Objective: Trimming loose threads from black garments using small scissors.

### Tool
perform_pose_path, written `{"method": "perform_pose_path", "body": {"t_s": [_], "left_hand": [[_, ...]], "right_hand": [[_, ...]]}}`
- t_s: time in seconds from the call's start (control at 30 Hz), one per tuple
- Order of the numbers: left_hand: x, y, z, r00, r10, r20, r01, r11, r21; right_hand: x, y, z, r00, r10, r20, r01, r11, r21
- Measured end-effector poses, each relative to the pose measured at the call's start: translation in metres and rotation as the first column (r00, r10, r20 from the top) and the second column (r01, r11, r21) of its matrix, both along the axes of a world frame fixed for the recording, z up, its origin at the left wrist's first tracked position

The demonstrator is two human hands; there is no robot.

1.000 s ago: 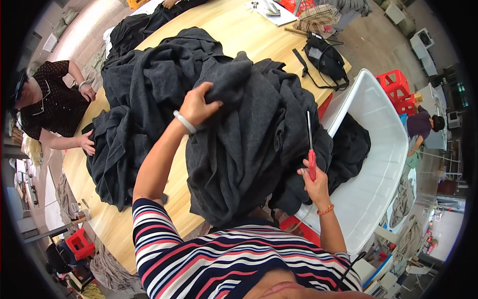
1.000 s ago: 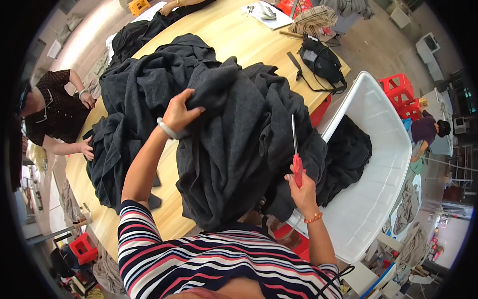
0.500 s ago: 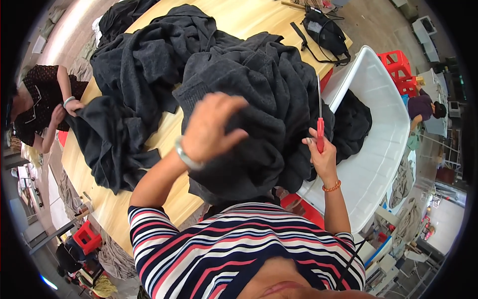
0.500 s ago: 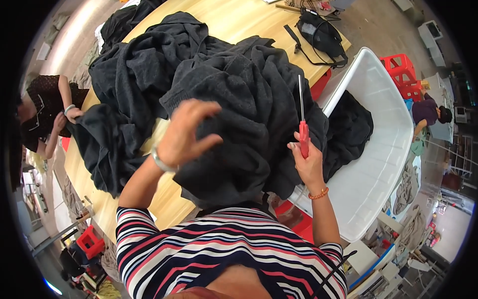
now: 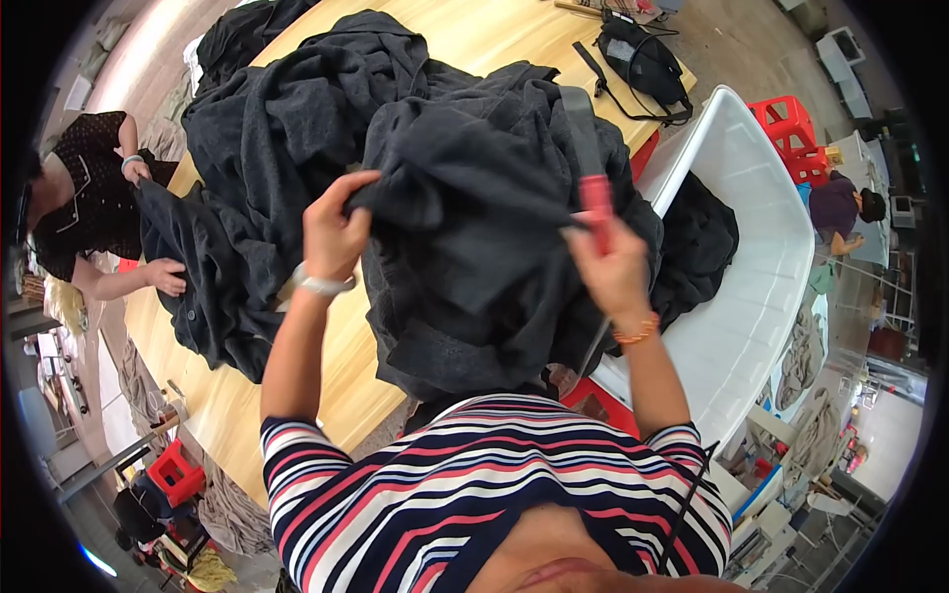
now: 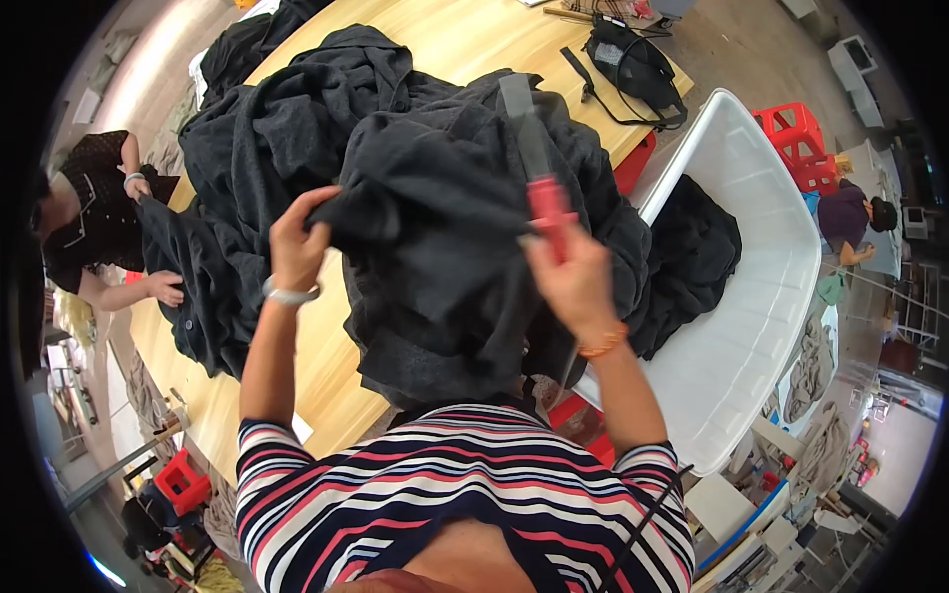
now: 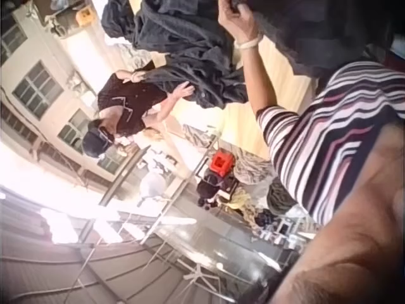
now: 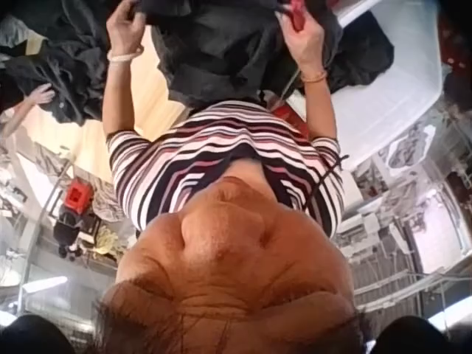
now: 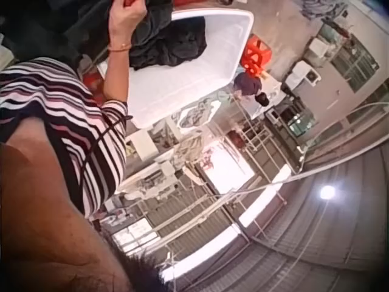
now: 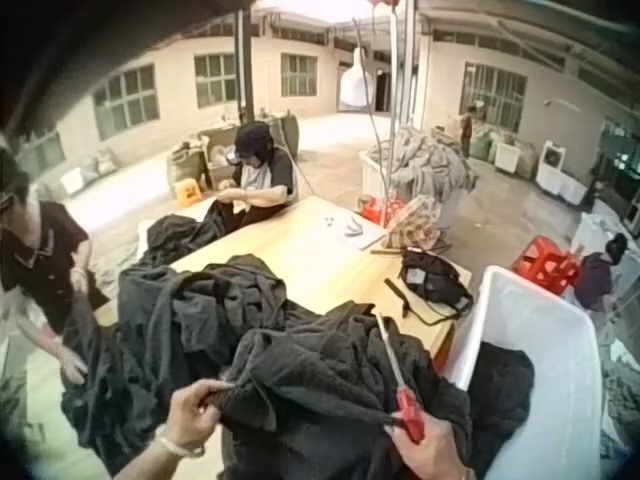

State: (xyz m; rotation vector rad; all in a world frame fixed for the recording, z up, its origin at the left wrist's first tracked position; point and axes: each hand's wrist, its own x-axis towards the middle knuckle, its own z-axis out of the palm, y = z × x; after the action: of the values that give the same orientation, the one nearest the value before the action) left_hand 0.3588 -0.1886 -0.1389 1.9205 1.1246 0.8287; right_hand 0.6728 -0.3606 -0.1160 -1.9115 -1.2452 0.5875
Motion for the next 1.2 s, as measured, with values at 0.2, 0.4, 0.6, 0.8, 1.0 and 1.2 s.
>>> {"method": "perform_pose_path", "body": {"t_s": [0.2,0.4,0.6,0.8,1.0,1.2], "left_hand": [[-0.051,-0.103,0.010,0.887,-0.290,0.360,0.462,0.538,-0.705],[0.004,-0.159,-0.001,0.780,-0.611,0.136,0.494,0.468,-0.733],[0.064,-0.204,-0.008,0.885,-0.198,-0.421,0.062,0.947,-0.315],[0.142,-0.189,-0.002,0.943,0.024,-0.332,0.131,0.889,0.438],[0.162,-0.165,-0.046,0.971,-0.221,-0.090,0.232,0.962,0.141],[0.132,-0.146,-0.022,0.842,0.082,0.533,0.293,0.761,-0.579]], "right_hand": [[0.125,-0.057,-0.052,0.954,-0.235,0.187,0.234,0.972,0.031],[0.117,-0.072,-0.067,0.957,-0.268,-0.109,0.246,0.952,-0.180],[0.129,-0.103,-0.083,0.956,-0.291,-0.013,0.288,0.950,-0.117],[0.057,-0.128,-0.039,0.987,-0.110,0.117,0.116,0.992,-0.043],[0.074,-0.113,-0.118,0.987,-0.078,-0.139,0.076,0.997,-0.018],[0.086,-0.061,-0.025,0.952,-0.002,-0.305,-0.077,0.966,-0.247]]}}
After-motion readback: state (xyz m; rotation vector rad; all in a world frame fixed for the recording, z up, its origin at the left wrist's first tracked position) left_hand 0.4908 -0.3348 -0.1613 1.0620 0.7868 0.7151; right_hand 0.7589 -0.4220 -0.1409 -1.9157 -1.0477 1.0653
